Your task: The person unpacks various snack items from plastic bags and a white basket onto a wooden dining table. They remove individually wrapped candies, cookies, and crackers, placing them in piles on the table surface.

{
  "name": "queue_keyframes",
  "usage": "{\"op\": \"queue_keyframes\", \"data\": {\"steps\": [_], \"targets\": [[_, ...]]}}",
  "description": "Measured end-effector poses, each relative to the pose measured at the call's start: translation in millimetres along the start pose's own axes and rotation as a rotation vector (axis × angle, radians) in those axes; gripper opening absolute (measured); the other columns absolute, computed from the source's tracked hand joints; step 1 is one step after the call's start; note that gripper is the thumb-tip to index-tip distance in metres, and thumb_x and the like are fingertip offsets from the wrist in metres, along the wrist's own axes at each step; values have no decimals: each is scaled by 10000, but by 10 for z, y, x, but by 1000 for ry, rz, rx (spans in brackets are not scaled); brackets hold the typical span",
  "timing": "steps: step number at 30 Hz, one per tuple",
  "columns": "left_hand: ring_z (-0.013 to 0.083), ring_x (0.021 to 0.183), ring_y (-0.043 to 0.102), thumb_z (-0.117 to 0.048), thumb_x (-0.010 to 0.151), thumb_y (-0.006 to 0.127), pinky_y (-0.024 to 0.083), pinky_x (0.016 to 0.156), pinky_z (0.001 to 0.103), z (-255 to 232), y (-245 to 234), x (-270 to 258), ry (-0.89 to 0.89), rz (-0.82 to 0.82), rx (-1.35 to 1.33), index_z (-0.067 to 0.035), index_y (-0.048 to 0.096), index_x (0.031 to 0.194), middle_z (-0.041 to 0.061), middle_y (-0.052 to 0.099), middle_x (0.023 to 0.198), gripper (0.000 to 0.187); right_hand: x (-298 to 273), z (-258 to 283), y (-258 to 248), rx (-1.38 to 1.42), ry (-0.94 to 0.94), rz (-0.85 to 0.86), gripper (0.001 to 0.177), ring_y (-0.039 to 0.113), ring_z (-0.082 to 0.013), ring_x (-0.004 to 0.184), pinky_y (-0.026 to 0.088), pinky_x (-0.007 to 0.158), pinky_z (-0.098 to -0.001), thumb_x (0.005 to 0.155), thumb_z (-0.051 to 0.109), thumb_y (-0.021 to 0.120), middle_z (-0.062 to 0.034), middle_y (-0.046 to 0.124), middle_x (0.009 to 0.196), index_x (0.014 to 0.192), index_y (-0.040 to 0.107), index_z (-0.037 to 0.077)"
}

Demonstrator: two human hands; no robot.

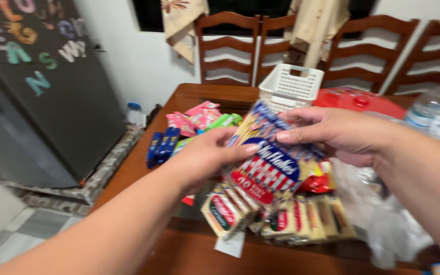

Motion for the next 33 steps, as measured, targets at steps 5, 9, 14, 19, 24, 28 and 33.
{"op": "queue_keyframes", "data": {"steps": [5, 9, 14, 19, 24, 28, 33], "targets": [[139, 903, 737, -439, 793, 728, 579, 788, 343, 321, -665, -503, -201, -107, -199, -165, 721, 1175, -4, 803, 1007, 470, 147, 96, 614, -12, 13, 39, 586, 683, -137, 1105, 557, 910, -380, 757, 331, 784, -22, 760, 1168, 1301, 673, 142], [139, 883, 739, -533, 820, 677, 560, 807, 346, 567, -1097, -690, -331, -170, -71, -183, 753, 1137, -4, 823, 1014, 478, 303, -70, 1182, -158, 58, 110, 575, 681, -162, 1117, 543, 924, -386, 777, 363, 787, -18, 770, 1202, 1310, 676, 175], [156, 868, 732, -551, 812, 685, 550, 773, 356, 932, -1519, -813, -431, -208, -14, -180, 770, 1088, 9, 826, 979, 471, 479, -561, 1748, -549, -55, 63, 577, 678, -190, 1189, 544, 1033, -366, 823, 392, 778, -7, 723, 1231, 1340, 632, 181], [179, 895, 727, -556, 803, 707, 556, 819, 374, 1289, -1702, -832, -534, -145, 19, -182, 772, 1091, 20, 817, 975, 476, 439, -906, 2031, -1269, -372, -145, 642, 350, -396, 1433, 342, 1112, -514, 741, 313, 829, -70, 481, 1502, 1339, 613, 227], [201, 917, 747, -557, 799, 706, 571, 855, 395, 1502, -1650, -744, -540, -30, -131, -162, 752, 1098, 39, 821, 987, 498, 295, -1097, 1935, -1386, -86, -213, 763, 213, -385, 1487, 290, 1108, -614, 753, 341, 822, -73, 234, 1640, 1447, 504, 314], [230, 938, 752, -564, 817, 699, 580, 890, 420, 1575, -1532, -650, -541, 17, -170, -144, 728, 1107, 70, 812, 1005, 512, 261, -1021, 1897, -1388, -16, -251, 697, 221, -351, 1462, 308, 1135, -581, 856, 450, 740, -51, 204, 1664, 1478, 456, 316], [257, 977, 755, -554, 835, 679, 571, 936, 453, 1582, -1335, -538, -545, -2, -176, -147, 717, 1142, 91, 811, 1037, 512, 420, -1008, 1748, -1421, 90, -244, 726, 211, -344, 1487, 330, 1139, -585, 885, 472, 700, -37, 175, 1683, 1530, 397, 337]]}}
Point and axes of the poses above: each hand's wrist, its own x-axis towards the middle knuckle, its own y-axis out of the palm, z = x × y, the point moved 5 cm from there along x, towards the middle knuckle
